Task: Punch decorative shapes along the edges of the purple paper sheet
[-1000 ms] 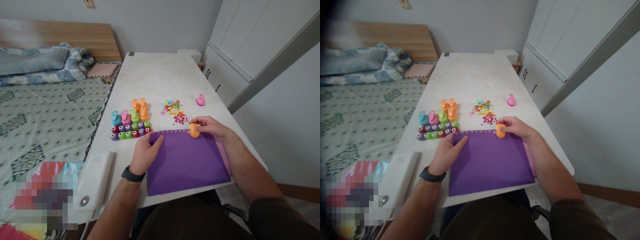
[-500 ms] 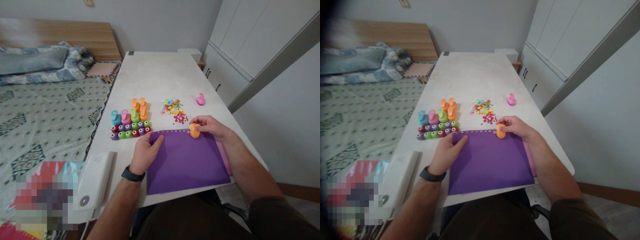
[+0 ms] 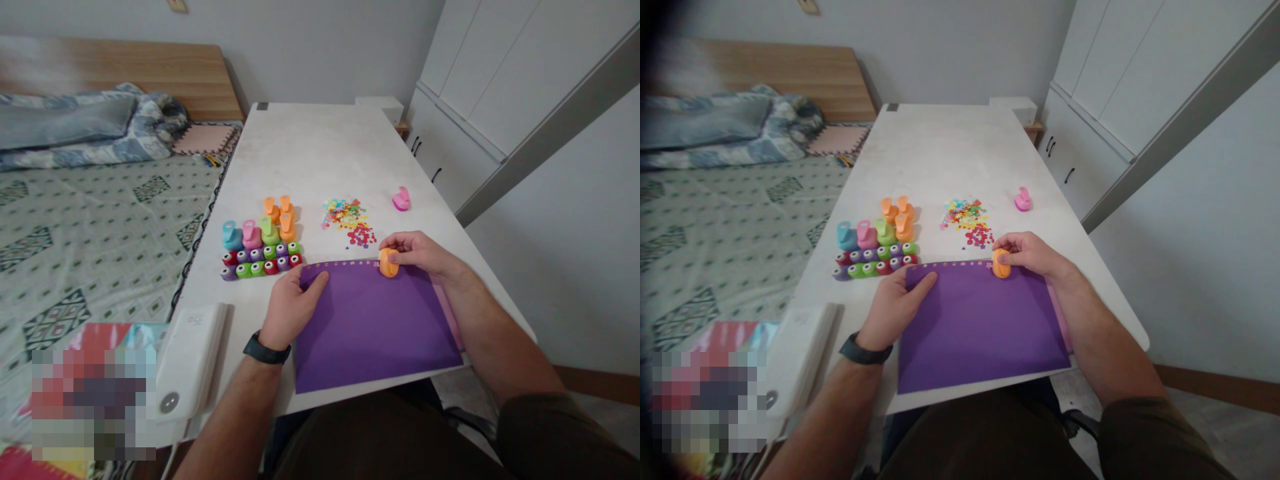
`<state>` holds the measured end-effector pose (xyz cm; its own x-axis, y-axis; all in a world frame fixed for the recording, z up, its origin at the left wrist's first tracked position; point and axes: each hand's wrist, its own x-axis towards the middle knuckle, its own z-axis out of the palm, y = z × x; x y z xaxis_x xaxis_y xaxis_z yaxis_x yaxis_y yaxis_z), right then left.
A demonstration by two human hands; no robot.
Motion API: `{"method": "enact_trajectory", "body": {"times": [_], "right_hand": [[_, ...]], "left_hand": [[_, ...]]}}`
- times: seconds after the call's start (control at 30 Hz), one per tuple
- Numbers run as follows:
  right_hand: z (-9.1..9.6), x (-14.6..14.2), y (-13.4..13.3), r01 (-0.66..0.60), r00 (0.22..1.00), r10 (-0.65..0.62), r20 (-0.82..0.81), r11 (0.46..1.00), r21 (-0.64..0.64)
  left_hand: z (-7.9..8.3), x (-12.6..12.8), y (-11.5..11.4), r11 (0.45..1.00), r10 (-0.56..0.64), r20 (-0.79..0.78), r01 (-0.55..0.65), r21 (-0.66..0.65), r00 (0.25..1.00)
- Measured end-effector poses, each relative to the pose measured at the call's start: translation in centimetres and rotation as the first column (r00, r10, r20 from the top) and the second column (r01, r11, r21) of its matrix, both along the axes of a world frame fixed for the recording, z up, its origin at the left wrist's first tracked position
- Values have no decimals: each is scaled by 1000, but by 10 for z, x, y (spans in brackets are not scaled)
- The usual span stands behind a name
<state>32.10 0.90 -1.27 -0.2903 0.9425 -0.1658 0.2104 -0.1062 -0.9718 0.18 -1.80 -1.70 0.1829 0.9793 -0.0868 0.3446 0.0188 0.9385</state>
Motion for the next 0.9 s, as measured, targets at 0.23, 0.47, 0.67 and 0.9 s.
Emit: {"method": "enact_trajectory", "body": {"times": [0.23,0.47,0.67,0.9], "right_hand": [[-3,-1,3,9,1000,-9,16,1000,11],[-5,1,5,-82,996,82,20,997,-18],[7,-1,-2,-17,1000,17,-10,1000,7],[2,2,5,305,950,-293,-106,945,119]], "left_hand": [[-2,0,-1,1000,6,9,-6,-12,1000],[0,1,-2,1000,-6,22,7,-11,1000],[0,0,-1,1000,-11,13,11,-14,1000],[0,0,-1,999,-17,25,18,-27,1000]]}}
